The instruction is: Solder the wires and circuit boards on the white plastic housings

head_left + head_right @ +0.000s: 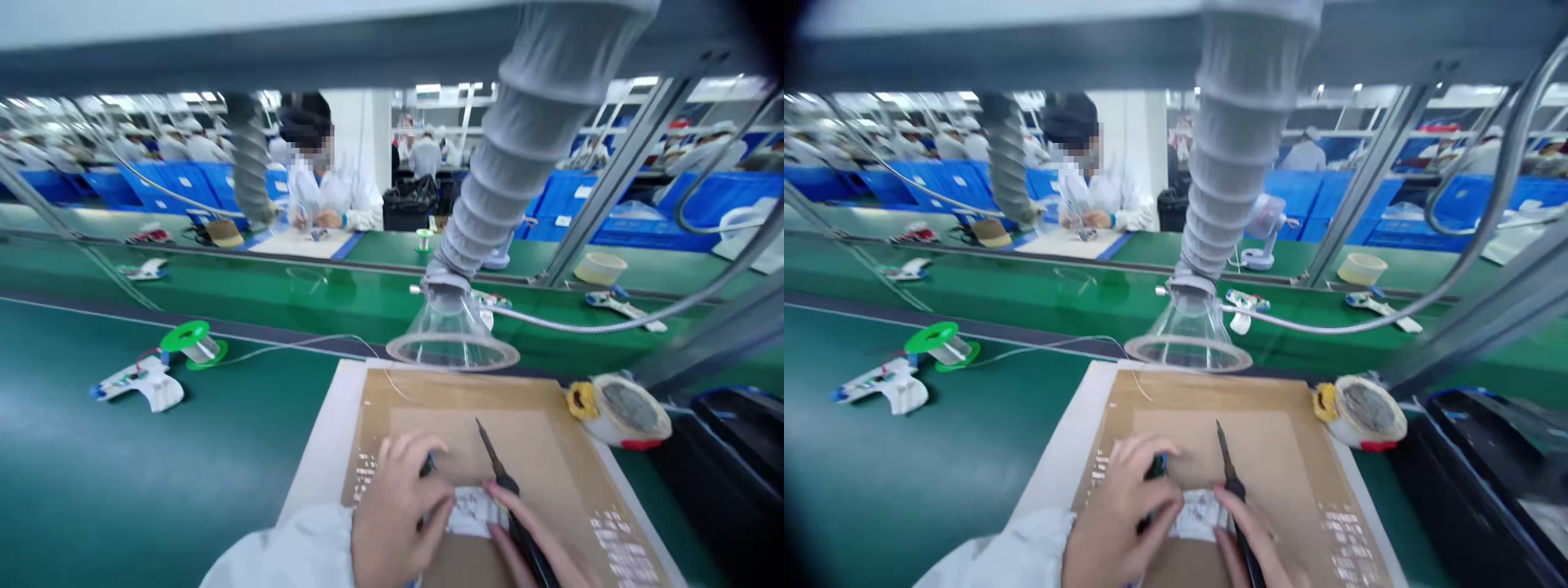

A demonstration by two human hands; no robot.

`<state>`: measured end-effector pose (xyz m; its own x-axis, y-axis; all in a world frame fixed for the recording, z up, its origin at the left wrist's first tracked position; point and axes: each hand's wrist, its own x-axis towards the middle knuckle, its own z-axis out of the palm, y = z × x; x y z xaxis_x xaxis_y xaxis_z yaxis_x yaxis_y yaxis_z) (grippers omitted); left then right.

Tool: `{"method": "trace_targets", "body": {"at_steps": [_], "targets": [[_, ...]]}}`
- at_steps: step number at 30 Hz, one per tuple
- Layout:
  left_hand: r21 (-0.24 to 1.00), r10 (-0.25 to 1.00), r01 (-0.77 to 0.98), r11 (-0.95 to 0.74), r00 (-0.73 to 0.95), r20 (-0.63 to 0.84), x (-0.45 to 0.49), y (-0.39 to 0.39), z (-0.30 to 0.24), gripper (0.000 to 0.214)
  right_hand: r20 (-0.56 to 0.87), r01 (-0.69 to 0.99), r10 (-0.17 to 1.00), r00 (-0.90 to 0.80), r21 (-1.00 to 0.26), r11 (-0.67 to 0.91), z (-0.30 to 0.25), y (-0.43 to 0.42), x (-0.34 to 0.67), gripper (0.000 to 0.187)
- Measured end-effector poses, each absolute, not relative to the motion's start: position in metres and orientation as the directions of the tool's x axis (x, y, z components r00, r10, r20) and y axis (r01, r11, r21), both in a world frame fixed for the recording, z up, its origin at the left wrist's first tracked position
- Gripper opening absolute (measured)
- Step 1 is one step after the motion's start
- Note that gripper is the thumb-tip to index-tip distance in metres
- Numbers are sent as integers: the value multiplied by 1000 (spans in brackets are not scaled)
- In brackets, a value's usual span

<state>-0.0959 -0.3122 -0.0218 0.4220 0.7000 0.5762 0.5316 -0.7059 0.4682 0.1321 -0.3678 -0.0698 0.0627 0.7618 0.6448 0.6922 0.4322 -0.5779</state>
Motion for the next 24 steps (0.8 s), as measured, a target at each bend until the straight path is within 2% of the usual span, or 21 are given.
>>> {"method": "trace_targets", "body": {"at_steps": [3, 6, 9, 12, 24], "targets": [[650, 796, 480, -590, 482, 366, -99, -313, 2, 16, 566, 716, 824, -6, -573, 399, -39, -381, 137, 32], [724, 799, 428, -541, 529, 285, -100, -305, 10, 19, 541, 677, 829, 145, -665, 315, -19, -390, 142, 26], [740, 794, 417, -528, 552, 255, -98, -301, 10, 21, 560, 576, 779, 283, -748, 329, -11, -399, 147, 22], [742, 789, 414, -527, 563, 246, -97, -301, 12, 21, 590, 528, 739, 326, -762, 375, -10, -404, 150, 23], [756, 768, 381, -532, 592, 242, -96, -297, 14, 22, 519, 536, 827, 217, -771, 343, 4, -404, 148, 19]]}}
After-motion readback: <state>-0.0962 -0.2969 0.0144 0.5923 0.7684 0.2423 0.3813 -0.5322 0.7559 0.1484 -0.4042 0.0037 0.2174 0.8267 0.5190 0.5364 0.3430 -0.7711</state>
